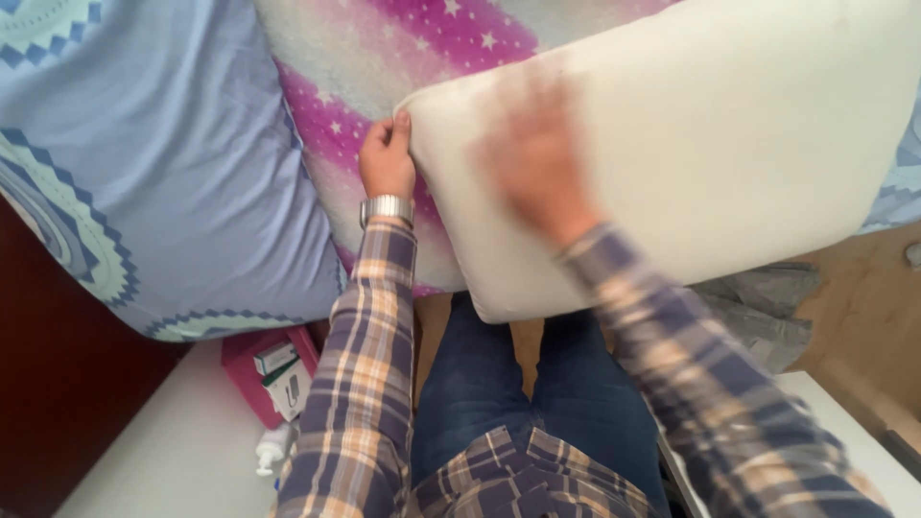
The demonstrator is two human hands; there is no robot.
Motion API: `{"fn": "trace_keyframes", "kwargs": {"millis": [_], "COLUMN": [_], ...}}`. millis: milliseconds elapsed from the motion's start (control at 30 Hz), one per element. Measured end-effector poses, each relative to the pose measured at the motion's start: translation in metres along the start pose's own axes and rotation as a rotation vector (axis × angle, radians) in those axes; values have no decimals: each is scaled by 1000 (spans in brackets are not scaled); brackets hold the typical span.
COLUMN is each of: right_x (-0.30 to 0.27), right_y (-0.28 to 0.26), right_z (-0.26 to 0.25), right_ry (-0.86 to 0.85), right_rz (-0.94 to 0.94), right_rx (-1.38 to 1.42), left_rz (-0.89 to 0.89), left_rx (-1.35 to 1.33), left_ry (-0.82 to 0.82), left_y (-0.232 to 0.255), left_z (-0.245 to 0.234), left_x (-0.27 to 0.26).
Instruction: The person removes a pillowcase from a pillow, folds it, and then puts the same pillowcase back onto the pillow before smoothing it out.
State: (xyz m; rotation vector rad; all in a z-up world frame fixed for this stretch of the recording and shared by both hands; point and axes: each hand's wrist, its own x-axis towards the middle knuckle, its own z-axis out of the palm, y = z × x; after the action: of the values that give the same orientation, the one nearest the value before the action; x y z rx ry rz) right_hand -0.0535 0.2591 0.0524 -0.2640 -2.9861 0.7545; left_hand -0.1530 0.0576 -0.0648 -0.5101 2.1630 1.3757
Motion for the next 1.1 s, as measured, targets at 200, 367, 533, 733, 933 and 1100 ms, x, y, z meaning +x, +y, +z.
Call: {"fn": "trace_keyframes", "kwargs": {"millis": [200,367,533,733,933,1100], "right_x": [45,36,21,33,62,43], "right_y": [-89,22,147,73,-53,77], "right_z": [72,53,-48,33,76,9], "right_ry": [-229,-347,-169,-214,-217,-214], "right_rz": [-145,4,84,33,-202,23], "right_rx": [211,75,-354,-296,114,121], "left_rz": [-497,-118,-109,-80,-94,-39], "left_rx": [-1270,-459,-418,-423,-455,-354], "left_ry": [-39,-202,-200,-220,-243,-192], "left_y": [37,-8,4,-13,-34,3], "left_z": [-23,-19,-15,-15,-29,-14], "left_x": [-34,-2,3,1,5,-8]}}
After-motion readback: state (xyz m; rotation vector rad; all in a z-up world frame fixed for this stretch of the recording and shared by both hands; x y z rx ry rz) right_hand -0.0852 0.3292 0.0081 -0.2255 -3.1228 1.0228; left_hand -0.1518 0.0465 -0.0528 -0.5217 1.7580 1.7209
